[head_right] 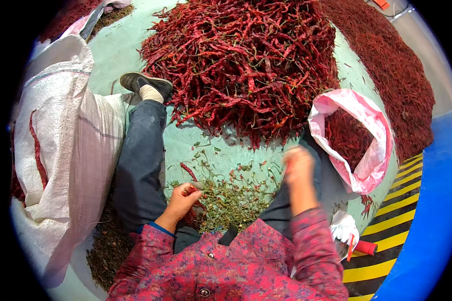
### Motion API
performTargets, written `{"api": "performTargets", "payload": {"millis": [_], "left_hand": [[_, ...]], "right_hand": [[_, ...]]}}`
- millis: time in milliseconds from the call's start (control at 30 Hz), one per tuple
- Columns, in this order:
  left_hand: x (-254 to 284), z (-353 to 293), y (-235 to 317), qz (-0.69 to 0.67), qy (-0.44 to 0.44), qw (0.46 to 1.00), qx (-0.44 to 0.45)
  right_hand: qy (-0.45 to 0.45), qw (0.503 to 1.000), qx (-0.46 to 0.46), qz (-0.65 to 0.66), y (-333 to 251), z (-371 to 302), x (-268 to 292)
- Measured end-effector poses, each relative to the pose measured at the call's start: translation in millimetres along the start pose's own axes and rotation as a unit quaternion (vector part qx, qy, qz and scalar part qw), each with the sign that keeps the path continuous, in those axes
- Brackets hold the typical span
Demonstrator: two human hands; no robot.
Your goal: The person sits on the floor and repeatedly picks up dried red chilies, removes the stems by hand, and drops the de-stemmed chilies into a nearby bag. The stems are discarded onto the floor beside them.
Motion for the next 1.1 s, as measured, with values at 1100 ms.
{"api": "performTargets", "payload": {"millis": [1100], "left_hand": [[42, -7, 10, -0.209, 0.320, 0.913, -0.142]], "right_hand": [[-0.071, 0.986, -0.134, -0.067, -54, 2, 39]]}}
Point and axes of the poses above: each hand's wrist, its own z-axis towards the middle knuckle, its own x-axis out of the back of the hand, y = z × x, the point moved 4 cm from there along z, towards the middle knuckle, and after that the axes turned 1 degree about y, right-handed, at the moved point
